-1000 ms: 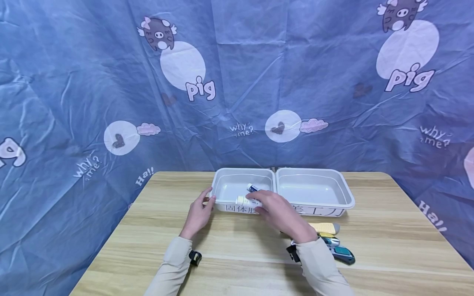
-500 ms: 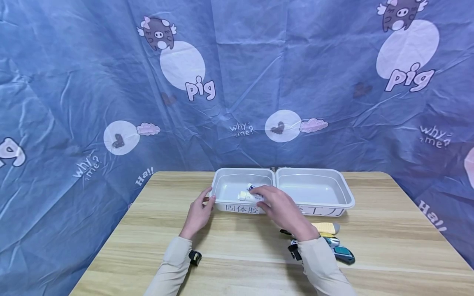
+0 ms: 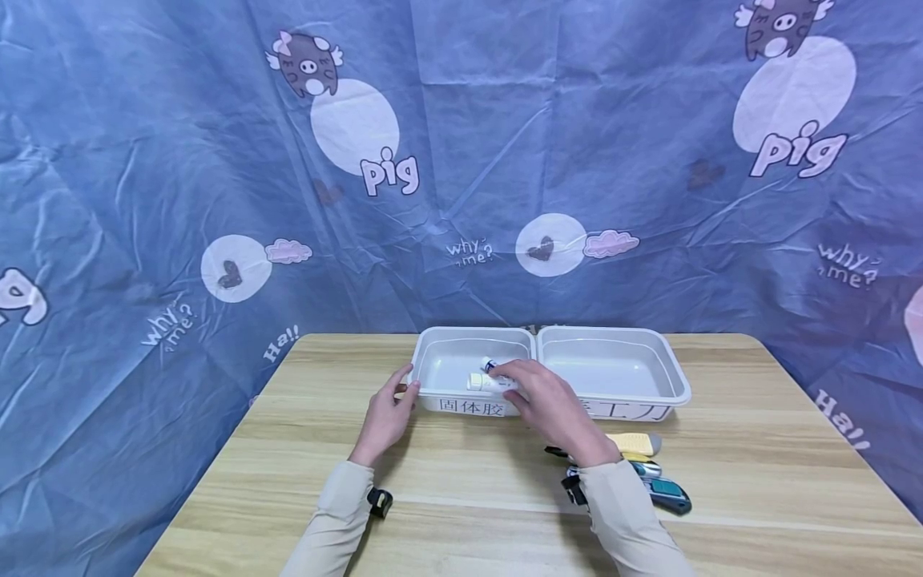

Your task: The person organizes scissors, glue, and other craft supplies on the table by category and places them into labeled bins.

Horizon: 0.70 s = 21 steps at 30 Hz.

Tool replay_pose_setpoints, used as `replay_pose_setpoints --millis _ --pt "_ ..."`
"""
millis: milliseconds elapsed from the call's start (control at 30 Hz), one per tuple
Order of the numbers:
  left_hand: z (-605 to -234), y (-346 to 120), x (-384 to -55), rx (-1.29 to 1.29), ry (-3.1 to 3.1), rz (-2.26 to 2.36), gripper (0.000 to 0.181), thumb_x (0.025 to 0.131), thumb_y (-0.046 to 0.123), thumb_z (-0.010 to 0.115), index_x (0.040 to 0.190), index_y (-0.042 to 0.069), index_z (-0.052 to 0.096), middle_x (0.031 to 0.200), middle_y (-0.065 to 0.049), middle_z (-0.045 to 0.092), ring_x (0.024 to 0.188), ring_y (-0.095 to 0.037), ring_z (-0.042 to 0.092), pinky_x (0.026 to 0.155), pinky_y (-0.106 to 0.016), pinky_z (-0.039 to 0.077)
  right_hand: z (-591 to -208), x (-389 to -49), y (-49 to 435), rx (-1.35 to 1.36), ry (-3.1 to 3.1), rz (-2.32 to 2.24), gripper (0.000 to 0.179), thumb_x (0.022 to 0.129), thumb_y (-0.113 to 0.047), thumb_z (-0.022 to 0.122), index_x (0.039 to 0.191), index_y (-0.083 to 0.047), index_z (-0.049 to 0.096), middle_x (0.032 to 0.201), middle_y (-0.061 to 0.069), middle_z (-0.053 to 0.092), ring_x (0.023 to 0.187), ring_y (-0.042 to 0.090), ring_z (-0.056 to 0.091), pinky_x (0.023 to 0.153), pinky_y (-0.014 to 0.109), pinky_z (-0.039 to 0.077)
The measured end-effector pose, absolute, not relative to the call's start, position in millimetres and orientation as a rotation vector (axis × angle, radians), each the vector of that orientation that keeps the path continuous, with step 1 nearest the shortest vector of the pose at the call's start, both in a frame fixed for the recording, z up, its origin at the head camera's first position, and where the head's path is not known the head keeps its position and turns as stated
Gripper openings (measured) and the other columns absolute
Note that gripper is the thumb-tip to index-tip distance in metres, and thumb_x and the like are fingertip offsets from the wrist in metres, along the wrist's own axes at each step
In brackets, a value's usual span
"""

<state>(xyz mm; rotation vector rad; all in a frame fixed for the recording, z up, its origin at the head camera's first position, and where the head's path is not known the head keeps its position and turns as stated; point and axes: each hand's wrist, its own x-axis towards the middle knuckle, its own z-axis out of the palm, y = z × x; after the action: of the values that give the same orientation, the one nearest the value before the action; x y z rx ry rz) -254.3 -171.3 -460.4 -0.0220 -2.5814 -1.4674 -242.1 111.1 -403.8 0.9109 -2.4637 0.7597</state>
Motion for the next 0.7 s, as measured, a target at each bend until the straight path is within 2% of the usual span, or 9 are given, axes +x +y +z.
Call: replay_pose_setpoints --millis 700 --pt "-460.9 -170.6 -254.2 -0.022 -2.586 -1.463 0.048 0.107 0.025 0.056 0.151 0.009 0.049 0.119 -0.026 0.069 0.087 -0.032 0.073 0.077 -0.038 0.059 -413.7 -246.1 112.1 0.870 -2.484 0.714 0.041 0.081 0.002 0.082 0.118 -0.013 0.073 0.121 0.005 0.073 0.114 0.025 0.068 0.097 0.042 0.056"
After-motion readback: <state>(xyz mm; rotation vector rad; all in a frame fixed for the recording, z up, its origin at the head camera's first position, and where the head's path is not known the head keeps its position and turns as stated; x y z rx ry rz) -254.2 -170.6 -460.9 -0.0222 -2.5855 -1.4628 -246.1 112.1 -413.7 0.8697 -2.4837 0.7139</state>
